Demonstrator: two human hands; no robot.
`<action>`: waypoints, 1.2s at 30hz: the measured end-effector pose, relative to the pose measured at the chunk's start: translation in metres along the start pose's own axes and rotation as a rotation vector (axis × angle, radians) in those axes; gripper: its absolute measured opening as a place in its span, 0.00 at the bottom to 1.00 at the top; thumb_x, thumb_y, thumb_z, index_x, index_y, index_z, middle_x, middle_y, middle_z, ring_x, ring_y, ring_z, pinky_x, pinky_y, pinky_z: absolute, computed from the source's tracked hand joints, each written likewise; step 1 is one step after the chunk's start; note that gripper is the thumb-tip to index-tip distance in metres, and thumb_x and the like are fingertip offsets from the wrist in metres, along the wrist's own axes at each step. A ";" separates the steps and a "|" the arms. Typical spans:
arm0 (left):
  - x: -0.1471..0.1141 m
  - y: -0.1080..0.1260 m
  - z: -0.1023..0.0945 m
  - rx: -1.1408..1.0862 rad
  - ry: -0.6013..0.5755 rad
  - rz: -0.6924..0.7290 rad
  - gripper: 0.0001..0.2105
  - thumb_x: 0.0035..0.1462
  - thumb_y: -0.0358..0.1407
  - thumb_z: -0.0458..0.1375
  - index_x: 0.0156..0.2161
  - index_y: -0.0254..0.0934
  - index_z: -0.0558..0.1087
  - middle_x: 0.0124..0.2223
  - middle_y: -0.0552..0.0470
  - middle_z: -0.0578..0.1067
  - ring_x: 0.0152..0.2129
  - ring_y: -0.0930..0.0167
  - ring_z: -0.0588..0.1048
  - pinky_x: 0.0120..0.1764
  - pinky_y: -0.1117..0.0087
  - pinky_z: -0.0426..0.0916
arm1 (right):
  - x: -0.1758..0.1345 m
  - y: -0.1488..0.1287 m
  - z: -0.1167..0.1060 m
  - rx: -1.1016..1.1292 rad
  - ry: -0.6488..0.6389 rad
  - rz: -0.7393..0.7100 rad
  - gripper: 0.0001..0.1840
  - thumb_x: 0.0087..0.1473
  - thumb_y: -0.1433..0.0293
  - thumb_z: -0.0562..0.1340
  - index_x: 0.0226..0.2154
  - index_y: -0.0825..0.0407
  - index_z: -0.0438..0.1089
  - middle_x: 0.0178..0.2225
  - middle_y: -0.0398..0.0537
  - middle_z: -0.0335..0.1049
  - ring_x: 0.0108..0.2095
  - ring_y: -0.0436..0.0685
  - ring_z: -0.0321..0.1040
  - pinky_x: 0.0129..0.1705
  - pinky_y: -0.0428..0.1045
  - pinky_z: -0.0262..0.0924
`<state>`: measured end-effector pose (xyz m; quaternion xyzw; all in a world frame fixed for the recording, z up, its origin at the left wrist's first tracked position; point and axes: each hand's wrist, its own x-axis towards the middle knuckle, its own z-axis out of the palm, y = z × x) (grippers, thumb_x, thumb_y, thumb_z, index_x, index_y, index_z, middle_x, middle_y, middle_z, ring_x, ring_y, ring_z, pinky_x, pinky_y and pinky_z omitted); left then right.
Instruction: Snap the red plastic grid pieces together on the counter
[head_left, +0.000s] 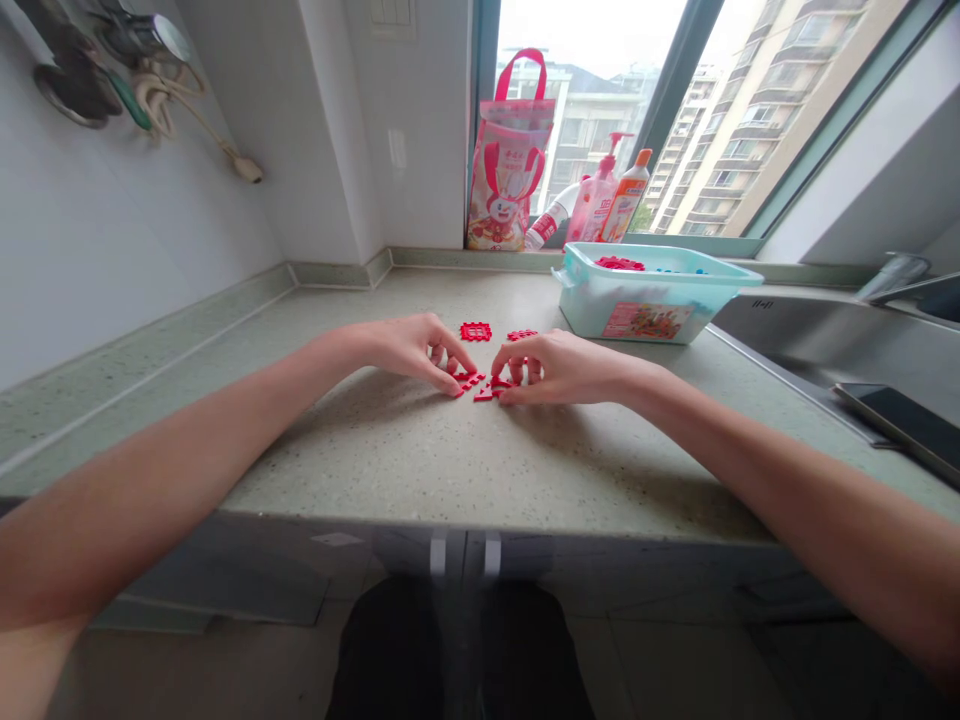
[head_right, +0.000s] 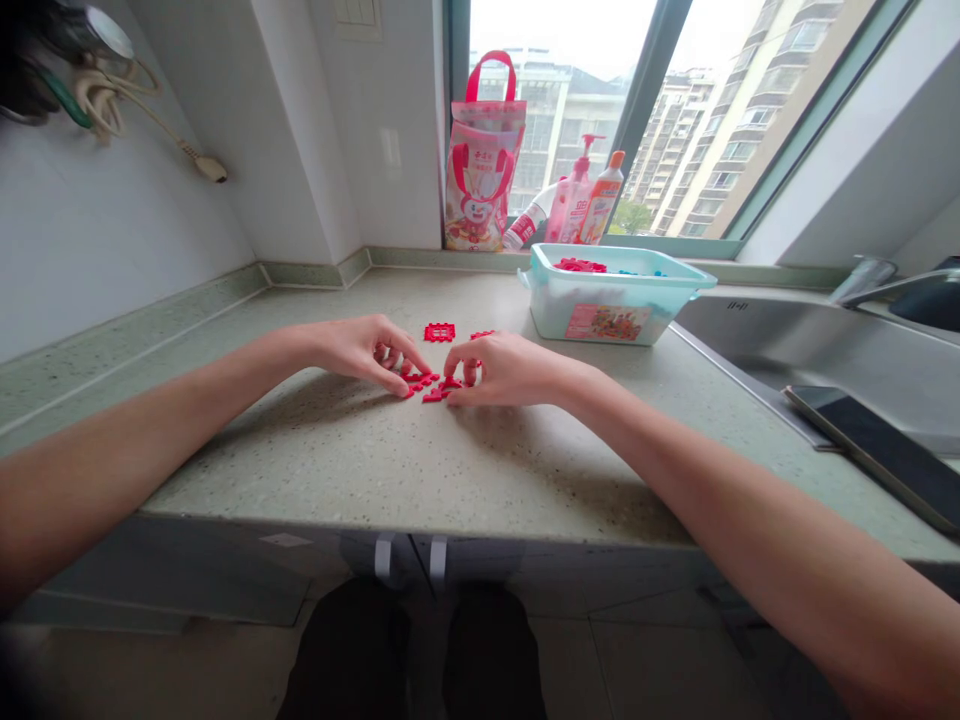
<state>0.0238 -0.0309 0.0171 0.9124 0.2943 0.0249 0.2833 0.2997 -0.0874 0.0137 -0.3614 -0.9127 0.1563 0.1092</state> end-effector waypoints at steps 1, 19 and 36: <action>0.000 0.001 0.001 -0.005 0.003 -0.010 0.25 0.54 0.51 0.71 0.54 0.41 0.84 0.32 0.50 0.79 0.27 0.70 0.70 0.31 0.70 0.59 | 0.001 0.000 0.001 -0.016 0.011 0.015 0.17 0.57 0.58 0.71 0.44 0.52 0.79 0.35 0.47 0.80 0.31 0.53 0.72 0.35 0.48 0.59; 0.002 0.004 0.004 -0.035 0.017 0.026 0.23 0.53 0.49 0.72 0.51 0.41 0.85 0.36 0.49 0.80 0.26 0.73 0.66 0.30 0.70 0.56 | 0.006 0.009 0.012 -0.031 0.107 -0.017 0.13 0.60 0.60 0.70 0.44 0.50 0.82 0.35 0.47 0.80 0.31 0.52 0.71 0.36 0.49 0.57; 0.004 0.009 0.006 -0.082 0.004 0.061 0.22 0.52 0.48 0.73 0.50 0.41 0.86 0.35 0.50 0.79 0.26 0.73 0.68 0.30 0.70 0.58 | 0.008 0.005 0.021 -0.101 0.199 0.073 0.15 0.58 0.55 0.72 0.42 0.47 0.82 0.36 0.46 0.81 0.32 0.53 0.72 0.37 0.50 0.56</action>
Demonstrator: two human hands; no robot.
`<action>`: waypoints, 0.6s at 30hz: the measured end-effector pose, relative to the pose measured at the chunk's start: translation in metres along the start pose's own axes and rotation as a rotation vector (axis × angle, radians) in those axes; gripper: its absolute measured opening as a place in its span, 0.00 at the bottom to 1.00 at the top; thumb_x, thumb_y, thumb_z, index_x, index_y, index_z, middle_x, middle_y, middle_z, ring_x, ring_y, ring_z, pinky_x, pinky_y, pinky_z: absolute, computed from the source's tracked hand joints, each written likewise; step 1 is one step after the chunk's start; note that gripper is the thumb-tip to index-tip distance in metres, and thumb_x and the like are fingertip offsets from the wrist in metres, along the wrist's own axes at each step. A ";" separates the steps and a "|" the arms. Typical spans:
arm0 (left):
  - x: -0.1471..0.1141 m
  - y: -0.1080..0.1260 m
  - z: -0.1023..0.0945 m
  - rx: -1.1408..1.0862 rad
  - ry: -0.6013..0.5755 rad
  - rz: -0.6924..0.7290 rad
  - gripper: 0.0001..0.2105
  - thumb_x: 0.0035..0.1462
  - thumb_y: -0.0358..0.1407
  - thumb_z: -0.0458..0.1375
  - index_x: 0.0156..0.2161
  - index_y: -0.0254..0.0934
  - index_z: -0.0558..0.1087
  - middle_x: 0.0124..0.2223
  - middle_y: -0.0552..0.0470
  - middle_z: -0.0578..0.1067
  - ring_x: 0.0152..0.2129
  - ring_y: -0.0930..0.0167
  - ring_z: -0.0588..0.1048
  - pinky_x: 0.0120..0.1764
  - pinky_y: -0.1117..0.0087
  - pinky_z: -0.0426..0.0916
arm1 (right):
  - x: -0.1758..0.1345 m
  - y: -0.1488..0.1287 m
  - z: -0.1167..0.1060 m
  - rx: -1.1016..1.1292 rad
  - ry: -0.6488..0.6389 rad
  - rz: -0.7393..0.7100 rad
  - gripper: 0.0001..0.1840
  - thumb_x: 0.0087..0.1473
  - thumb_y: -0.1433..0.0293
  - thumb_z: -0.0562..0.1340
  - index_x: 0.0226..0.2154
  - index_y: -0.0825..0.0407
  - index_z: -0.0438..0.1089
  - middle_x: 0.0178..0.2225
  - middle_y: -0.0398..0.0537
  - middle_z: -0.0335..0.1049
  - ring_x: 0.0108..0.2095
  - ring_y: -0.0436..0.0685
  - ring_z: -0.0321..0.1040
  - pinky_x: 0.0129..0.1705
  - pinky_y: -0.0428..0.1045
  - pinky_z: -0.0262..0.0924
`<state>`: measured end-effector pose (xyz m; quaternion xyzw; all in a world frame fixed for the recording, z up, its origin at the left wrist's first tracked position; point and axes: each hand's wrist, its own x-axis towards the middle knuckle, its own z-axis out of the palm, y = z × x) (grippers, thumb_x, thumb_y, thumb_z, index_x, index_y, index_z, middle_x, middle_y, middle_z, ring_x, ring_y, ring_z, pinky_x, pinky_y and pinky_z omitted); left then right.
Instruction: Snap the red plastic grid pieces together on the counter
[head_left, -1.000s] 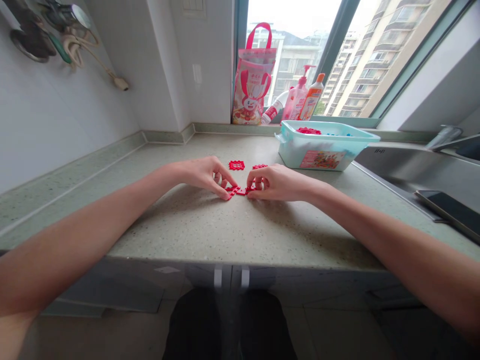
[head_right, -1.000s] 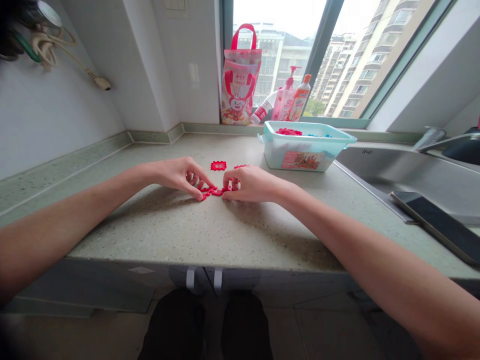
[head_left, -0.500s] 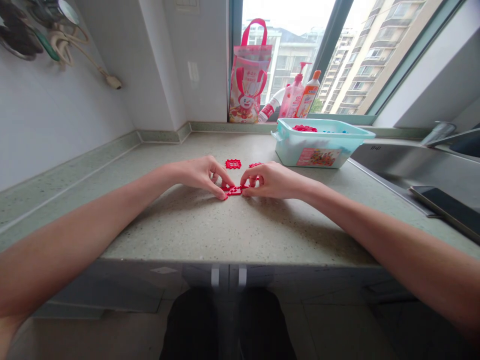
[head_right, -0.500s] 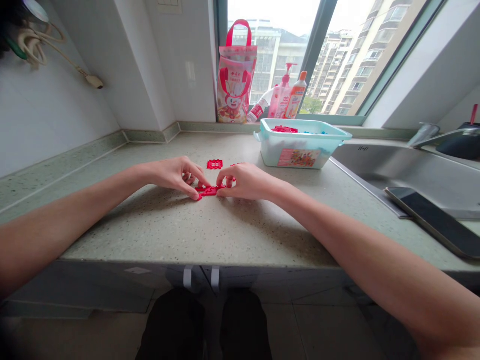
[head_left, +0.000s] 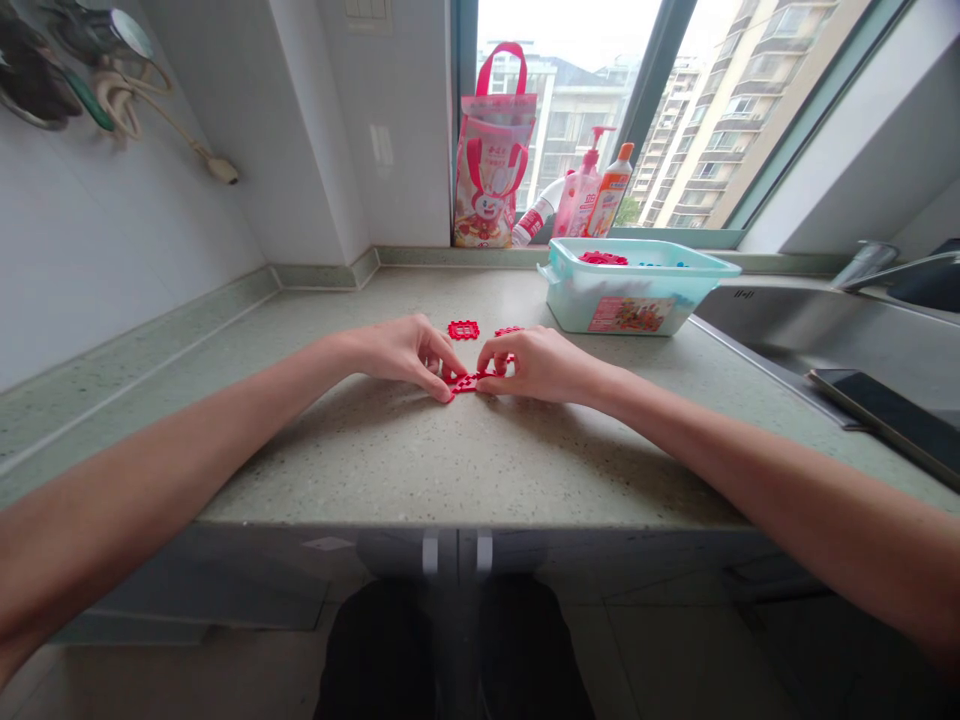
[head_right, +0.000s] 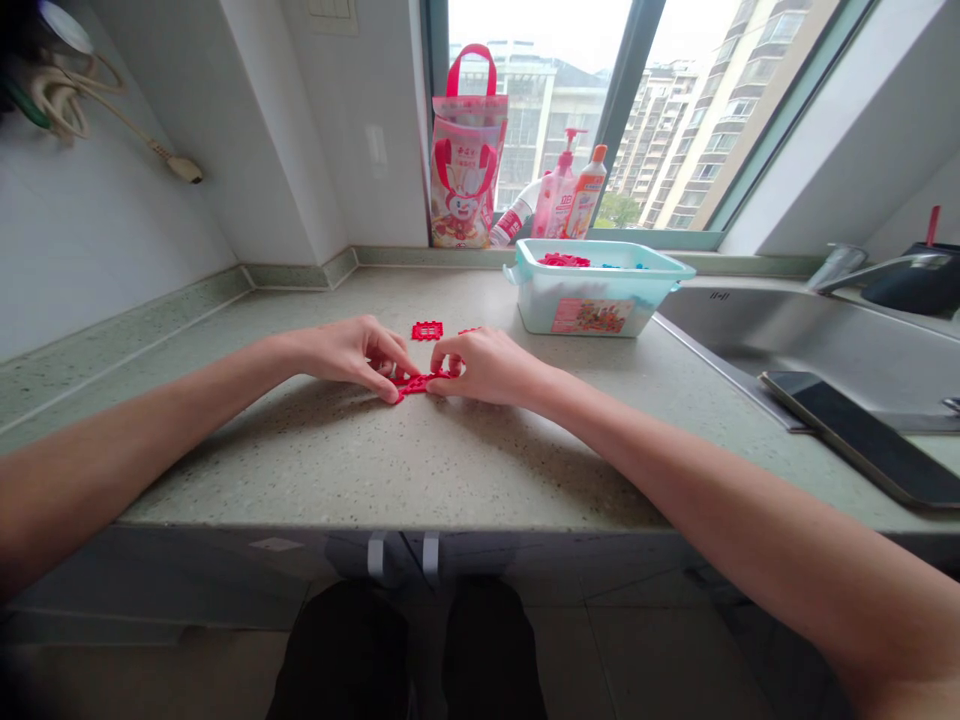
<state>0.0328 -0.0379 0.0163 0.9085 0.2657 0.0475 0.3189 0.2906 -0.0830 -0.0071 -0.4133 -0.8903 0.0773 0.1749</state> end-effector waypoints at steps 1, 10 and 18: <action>0.000 0.001 0.000 0.001 -0.001 -0.003 0.22 0.52 0.48 0.73 0.50 0.41 0.86 0.35 0.50 0.79 0.27 0.72 0.68 0.31 0.70 0.58 | 0.000 0.000 0.000 -0.003 -0.002 0.002 0.15 0.58 0.55 0.72 0.42 0.47 0.82 0.36 0.46 0.81 0.32 0.53 0.72 0.36 0.49 0.56; 0.000 -0.005 0.001 0.003 0.034 -0.064 0.23 0.50 0.49 0.74 0.49 0.39 0.86 0.32 0.50 0.78 0.25 0.72 0.66 0.29 0.69 0.54 | 0.002 0.003 0.000 0.049 -0.027 -0.019 0.15 0.59 0.57 0.71 0.42 0.50 0.81 0.35 0.47 0.80 0.31 0.52 0.71 0.35 0.49 0.56; -0.003 -0.007 -0.002 0.063 0.012 -0.063 0.23 0.53 0.49 0.72 0.52 0.44 0.85 0.30 0.53 0.77 0.25 0.73 0.65 0.30 0.69 0.54 | 0.004 0.007 -0.004 0.045 -0.050 -0.099 0.16 0.59 0.58 0.73 0.44 0.52 0.81 0.37 0.49 0.80 0.33 0.53 0.71 0.37 0.49 0.57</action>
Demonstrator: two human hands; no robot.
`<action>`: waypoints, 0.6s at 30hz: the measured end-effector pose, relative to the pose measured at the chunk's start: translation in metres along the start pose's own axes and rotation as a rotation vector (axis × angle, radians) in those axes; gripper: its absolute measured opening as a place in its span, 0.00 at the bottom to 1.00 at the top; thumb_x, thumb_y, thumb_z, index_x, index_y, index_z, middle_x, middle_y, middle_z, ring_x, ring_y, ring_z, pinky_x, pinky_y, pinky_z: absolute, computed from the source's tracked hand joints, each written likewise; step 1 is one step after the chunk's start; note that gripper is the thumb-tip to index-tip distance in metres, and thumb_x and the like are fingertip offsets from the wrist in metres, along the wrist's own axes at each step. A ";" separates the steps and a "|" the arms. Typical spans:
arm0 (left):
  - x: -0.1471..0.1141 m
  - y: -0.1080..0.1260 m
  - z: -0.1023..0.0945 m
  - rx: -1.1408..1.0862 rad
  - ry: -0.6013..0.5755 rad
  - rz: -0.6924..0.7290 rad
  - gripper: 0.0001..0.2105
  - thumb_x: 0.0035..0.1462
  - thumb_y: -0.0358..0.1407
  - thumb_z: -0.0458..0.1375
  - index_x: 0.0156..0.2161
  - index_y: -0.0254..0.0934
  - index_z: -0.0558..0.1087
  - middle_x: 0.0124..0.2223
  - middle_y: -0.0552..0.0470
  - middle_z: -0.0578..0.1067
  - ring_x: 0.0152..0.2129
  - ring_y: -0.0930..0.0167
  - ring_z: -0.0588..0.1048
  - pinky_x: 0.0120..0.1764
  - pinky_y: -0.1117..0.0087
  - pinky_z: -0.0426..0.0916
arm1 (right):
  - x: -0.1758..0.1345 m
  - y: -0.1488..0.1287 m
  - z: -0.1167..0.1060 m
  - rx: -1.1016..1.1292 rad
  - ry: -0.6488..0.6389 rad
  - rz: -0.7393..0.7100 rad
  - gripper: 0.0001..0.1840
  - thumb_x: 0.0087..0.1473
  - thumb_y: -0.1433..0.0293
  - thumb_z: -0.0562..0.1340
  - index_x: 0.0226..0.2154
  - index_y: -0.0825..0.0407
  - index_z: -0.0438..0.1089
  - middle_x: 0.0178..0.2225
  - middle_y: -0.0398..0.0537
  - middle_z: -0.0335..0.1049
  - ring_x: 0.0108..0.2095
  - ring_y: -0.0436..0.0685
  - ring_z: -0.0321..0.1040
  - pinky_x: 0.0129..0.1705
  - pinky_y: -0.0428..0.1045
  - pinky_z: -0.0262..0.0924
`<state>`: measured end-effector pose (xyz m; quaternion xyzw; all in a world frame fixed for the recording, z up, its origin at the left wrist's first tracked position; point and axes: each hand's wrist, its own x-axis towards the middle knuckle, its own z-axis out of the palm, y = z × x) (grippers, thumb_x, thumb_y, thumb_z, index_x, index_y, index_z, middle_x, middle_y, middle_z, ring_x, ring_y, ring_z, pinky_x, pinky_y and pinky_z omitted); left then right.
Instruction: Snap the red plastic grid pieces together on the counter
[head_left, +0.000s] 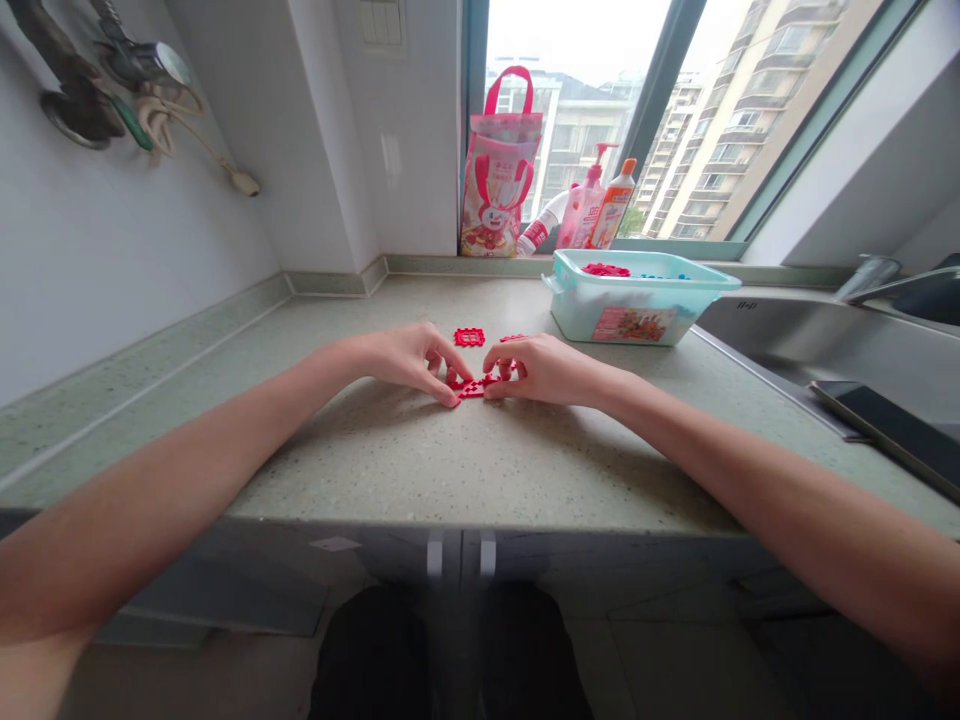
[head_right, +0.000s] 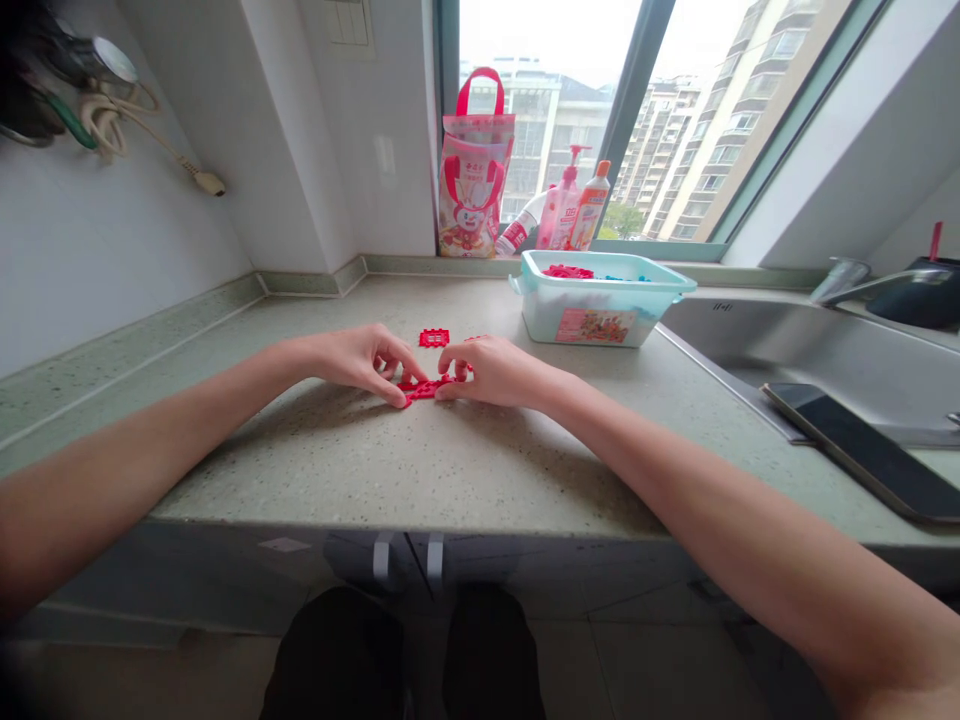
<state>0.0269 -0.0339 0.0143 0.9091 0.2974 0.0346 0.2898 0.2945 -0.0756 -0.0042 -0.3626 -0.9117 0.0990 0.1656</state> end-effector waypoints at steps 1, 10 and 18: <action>0.000 0.000 0.000 0.005 0.002 0.004 0.23 0.53 0.50 0.72 0.52 0.44 0.85 0.30 0.53 0.77 0.25 0.73 0.65 0.30 0.70 0.54 | 0.000 -0.001 0.000 -0.009 0.008 0.014 0.17 0.59 0.58 0.73 0.44 0.52 0.81 0.36 0.50 0.80 0.33 0.53 0.72 0.37 0.49 0.57; -0.001 0.004 -0.002 -0.041 -0.030 0.060 0.22 0.53 0.49 0.73 0.52 0.44 0.85 0.34 0.53 0.77 0.25 0.74 0.63 0.29 0.71 0.54 | 0.000 0.000 0.001 -0.029 0.036 -0.043 0.14 0.60 0.59 0.72 0.43 0.51 0.84 0.34 0.49 0.79 0.33 0.54 0.70 0.37 0.48 0.56; -0.001 0.005 -0.006 -0.092 -0.088 0.087 0.24 0.53 0.48 0.73 0.55 0.44 0.84 0.35 0.53 0.77 0.25 0.74 0.61 0.28 0.71 0.54 | 0.000 0.004 0.001 -0.020 0.039 -0.036 0.13 0.60 0.61 0.72 0.45 0.49 0.84 0.38 0.49 0.80 0.34 0.55 0.71 0.39 0.49 0.57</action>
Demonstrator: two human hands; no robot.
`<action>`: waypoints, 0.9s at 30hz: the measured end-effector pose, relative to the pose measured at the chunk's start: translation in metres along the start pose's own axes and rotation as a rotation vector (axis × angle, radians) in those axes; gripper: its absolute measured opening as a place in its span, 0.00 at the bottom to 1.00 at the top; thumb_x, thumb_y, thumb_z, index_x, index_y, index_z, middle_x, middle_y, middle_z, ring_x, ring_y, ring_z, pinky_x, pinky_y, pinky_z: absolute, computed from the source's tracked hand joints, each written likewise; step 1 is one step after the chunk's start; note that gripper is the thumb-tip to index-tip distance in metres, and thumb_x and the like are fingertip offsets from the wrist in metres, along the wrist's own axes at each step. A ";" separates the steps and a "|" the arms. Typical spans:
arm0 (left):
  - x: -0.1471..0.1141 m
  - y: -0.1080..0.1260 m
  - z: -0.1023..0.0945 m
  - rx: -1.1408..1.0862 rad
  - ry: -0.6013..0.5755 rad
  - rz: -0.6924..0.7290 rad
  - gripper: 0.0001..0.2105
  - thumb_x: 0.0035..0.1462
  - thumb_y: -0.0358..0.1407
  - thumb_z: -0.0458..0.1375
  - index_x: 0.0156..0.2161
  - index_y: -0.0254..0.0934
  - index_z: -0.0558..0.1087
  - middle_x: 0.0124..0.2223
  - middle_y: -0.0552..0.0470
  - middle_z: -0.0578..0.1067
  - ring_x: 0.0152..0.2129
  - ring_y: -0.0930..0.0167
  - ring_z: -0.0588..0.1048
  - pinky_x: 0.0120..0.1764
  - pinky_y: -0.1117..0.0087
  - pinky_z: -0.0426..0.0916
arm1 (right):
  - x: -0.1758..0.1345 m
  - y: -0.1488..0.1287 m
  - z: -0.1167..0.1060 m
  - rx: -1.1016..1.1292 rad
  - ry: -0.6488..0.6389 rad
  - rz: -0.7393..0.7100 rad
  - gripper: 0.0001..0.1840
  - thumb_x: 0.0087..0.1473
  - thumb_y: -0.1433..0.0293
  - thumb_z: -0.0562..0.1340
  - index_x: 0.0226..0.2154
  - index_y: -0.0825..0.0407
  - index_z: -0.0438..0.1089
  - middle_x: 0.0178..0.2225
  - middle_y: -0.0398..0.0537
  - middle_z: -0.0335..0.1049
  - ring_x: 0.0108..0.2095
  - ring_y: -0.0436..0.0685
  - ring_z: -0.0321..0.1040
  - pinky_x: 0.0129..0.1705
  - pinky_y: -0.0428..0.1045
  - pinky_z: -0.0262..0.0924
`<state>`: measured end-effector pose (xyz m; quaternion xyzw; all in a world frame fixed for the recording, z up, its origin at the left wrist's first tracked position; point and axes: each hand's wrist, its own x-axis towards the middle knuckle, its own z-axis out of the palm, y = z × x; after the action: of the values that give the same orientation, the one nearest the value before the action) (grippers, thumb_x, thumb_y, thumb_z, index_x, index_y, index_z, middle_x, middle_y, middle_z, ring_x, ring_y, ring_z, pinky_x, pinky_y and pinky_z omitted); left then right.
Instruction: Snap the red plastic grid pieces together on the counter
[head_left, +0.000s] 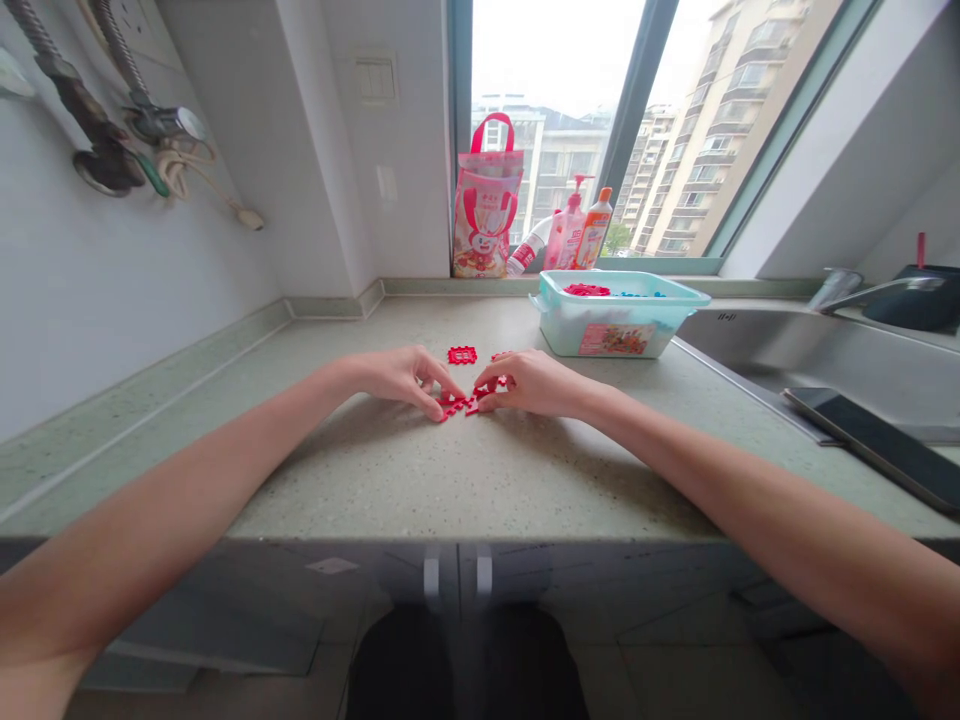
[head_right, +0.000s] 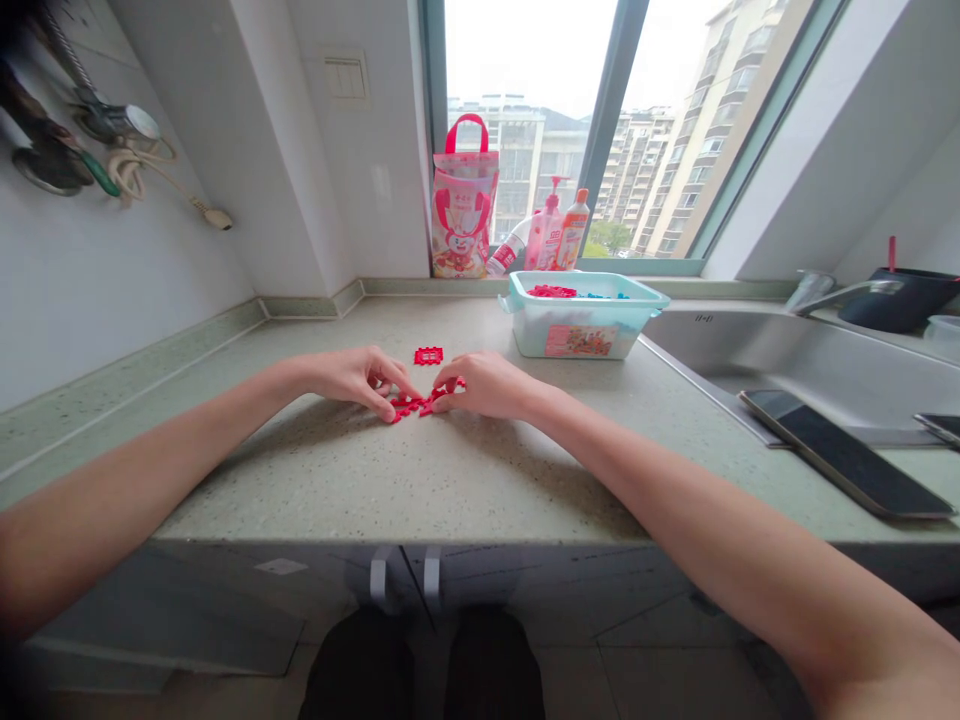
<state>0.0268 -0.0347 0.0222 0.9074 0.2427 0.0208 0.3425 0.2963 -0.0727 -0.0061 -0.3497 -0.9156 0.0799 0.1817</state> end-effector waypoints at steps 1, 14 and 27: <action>0.000 0.000 0.000 -0.010 -0.001 -0.002 0.24 0.53 0.47 0.73 0.54 0.44 0.84 0.36 0.53 0.77 0.25 0.74 0.61 0.28 0.71 0.54 | 0.000 0.001 0.000 0.013 -0.001 -0.003 0.12 0.60 0.61 0.72 0.45 0.48 0.84 0.38 0.49 0.80 0.35 0.55 0.72 0.40 0.49 0.58; 0.002 -0.003 0.003 -0.068 0.039 0.008 0.21 0.49 0.48 0.75 0.49 0.45 0.86 0.37 0.50 0.81 0.27 0.73 0.66 0.30 0.71 0.58 | 0.003 0.020 0.013 0.238 -0.011 -0.151 0.11 0.63 0.63 0.70 0.47 0.46 0.85 0.42 0.52 0.80 0.40 0.57 0.73 0.48 0.54 0.65; 0.001 -0.007 -0.004 0.060 0.008 -0.034 0.23 0.54 0.48 0.72 0.54 0.46 0.84 0.39 0.52 0.82 0.30 0.72 0.70 0.33 0.72 0.60 | 0.001 0.011 0.001 0.091 -0.072 -0.174 0.17 0.62 0.72 0.67 0.53 0.50 0.81 0.45 0.55 0.80 0.43 0.59 0.75 0.49 0.54 0.66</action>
<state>0.0236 -0.0275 0.0204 0.9129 0.2599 0.0116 0.3145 0.3021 -0.0641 -0.0101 -0.2569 -0.9439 0.1178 0.1708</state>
